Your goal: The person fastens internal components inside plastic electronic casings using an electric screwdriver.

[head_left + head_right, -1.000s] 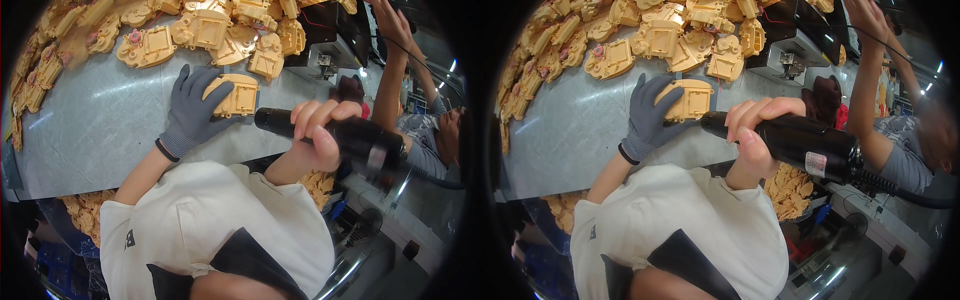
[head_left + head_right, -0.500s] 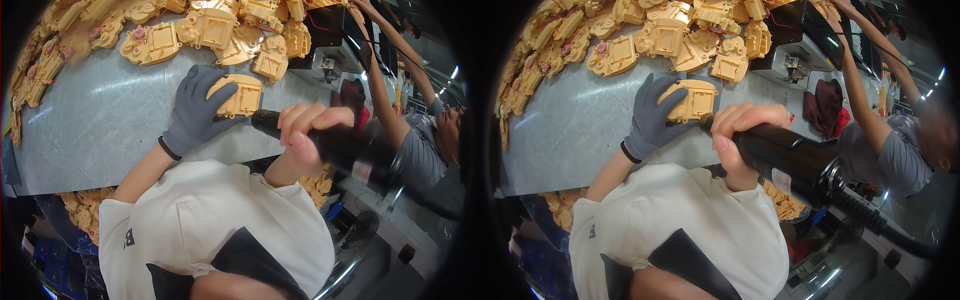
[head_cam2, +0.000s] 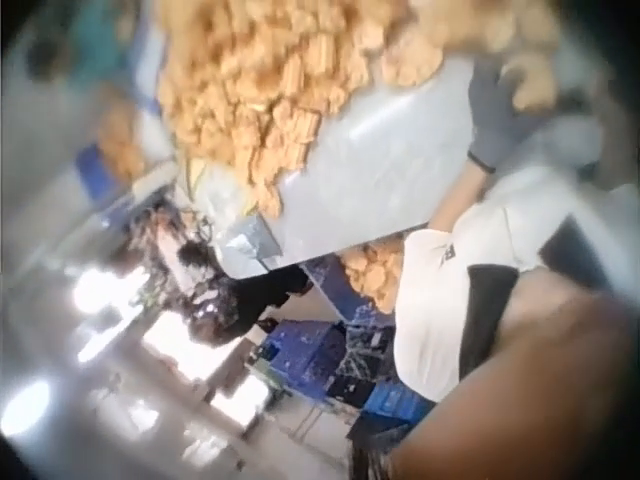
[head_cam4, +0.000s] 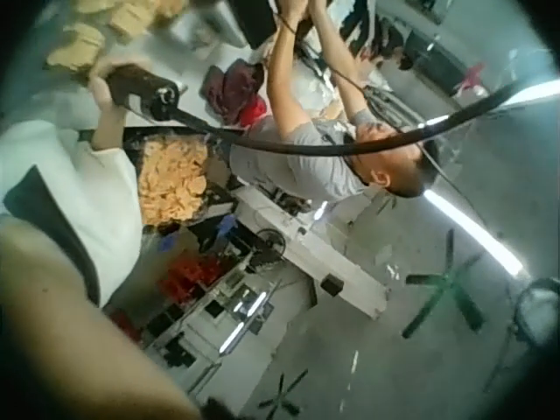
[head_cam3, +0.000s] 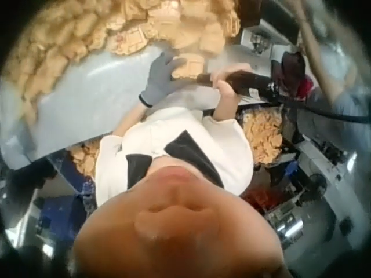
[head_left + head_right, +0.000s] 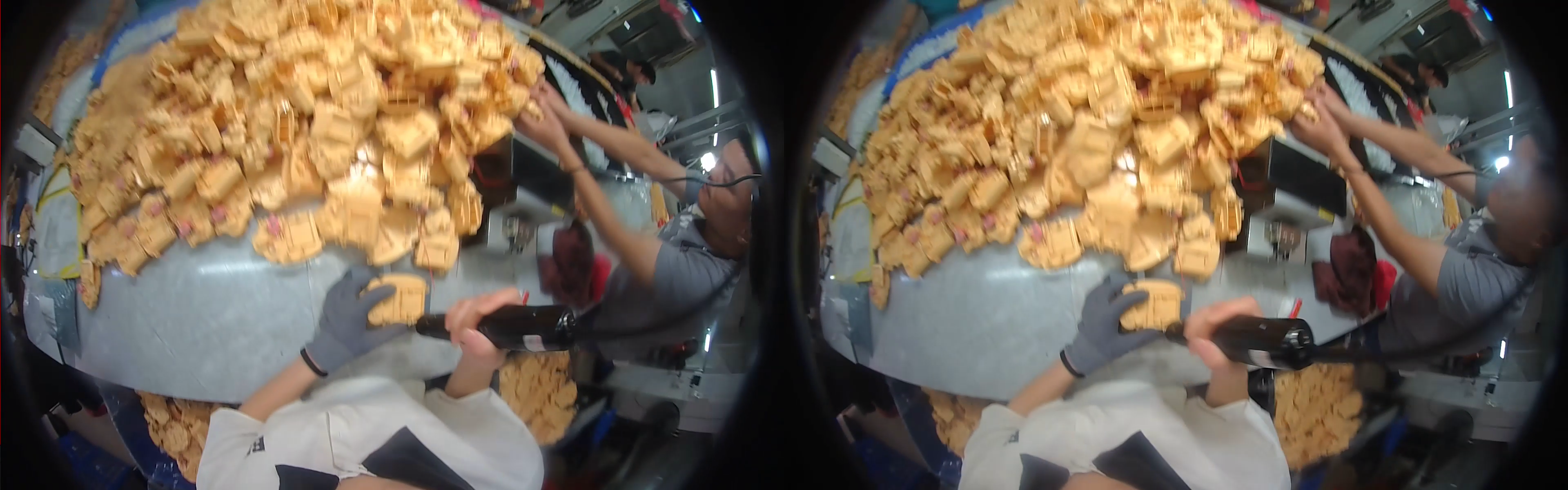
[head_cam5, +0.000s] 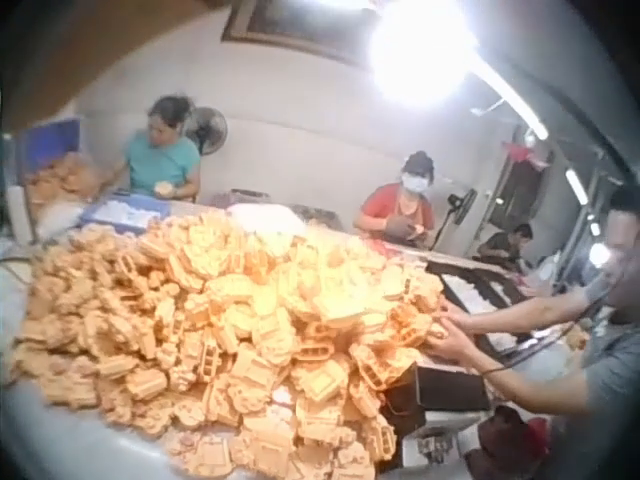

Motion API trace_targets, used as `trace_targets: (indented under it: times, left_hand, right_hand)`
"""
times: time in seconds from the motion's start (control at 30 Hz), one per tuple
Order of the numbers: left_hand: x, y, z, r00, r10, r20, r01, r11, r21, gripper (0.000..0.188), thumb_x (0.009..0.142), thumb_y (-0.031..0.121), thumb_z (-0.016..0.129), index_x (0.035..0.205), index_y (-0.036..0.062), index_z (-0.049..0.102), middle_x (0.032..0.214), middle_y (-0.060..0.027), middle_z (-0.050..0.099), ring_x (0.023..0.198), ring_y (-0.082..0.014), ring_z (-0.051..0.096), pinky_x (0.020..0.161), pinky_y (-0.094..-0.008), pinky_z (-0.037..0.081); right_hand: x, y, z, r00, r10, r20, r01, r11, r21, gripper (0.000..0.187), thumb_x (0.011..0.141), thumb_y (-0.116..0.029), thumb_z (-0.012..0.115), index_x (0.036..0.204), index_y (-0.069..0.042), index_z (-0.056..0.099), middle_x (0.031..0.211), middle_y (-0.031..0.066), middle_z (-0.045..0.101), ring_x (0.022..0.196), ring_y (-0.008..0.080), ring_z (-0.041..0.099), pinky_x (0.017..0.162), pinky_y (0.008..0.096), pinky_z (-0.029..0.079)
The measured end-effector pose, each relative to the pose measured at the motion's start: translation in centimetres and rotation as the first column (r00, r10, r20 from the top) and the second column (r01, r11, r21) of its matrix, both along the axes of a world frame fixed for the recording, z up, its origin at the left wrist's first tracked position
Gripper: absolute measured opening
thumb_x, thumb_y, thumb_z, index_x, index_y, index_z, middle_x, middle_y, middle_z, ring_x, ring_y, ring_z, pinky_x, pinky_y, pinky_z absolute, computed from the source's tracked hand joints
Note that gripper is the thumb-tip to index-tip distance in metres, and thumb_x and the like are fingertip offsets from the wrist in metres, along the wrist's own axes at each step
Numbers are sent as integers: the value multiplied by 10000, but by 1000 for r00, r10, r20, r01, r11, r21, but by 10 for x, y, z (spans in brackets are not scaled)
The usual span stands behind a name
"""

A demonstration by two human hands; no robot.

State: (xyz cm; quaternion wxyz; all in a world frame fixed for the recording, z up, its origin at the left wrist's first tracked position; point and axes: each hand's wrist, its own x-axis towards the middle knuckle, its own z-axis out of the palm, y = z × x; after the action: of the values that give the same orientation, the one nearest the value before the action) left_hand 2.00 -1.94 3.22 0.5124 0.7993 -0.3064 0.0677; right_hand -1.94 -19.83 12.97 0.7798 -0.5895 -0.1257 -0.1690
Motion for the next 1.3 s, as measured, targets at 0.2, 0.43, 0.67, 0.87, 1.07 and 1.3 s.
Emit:
trace_targets:
  times: [0.2,0.43,0.67,0.87,1.07,1.3]
  left_hand:
    - [-17,13,-3,954,119,-274,-146,986,-83,421,633,254,755,974,97,563,898,-106,555,849,-279,549,738,-400,454]
    - [-28,41,17,709,244,-661,-428,895,-129,442,696,176,690,1084,41,529,964,-98,588,905,-199,574,843,-323,463]
    - [-52,125,22,710,330,-623,-679,555,-480,397,774,187,644,1102,3,519,990,-79,577,905,-144,548,800,-293,464]
    - [-275,357,-42,-252,948,-197,-961,-269,-65,415,873,139,521,1233,-54,447,1060,-189,570,881,-250,596,754,-332,520]
    - [-178,313,-34,96,922,374,-966,-5,259,553,866,299,553,1310,18,380,1263,-182,435,1135,-287,419,938,-396,361]
    - [52,96,36,857,448,254,-503,621,602,721,609,414,754,1226,133,509,1334,-200,379,1252,-365,330,1070,-556,102]
  right_hand:
    - [-9,-36,7,907,-419,35,327,756,568,378,707,-77,497,1082,-47,460,626,18,423,489,129,412,564,287,392]
    - [12,-37,-8,945,-324,50,259,832,490,322,777,-87,496,1094,-39,472,678,14,401,548,107,394,598,275,371]
    - [26,-23,-12,969,-247,-22,227,848,478,346,754,-83,499,1097,-48,472,661,14,397,528,111,387,574,260,359]
    - [23,-50,-10,929,-365,-69,357,826,436,350,752,-81,503,1099,-48,464,676,11,388,560,111,388,615,268,357]
    - [33,-28,-13,954,-276,-115,298,856,423,342,758,-77,502,1097,-56,464,683,18,386,572,124,391,621,278,356]
    - [7,-22,-2,970,-242,5,217,878,427,413,731,-91,504,1137,-61,437,638,18,380,524,132,406,602,291,364]
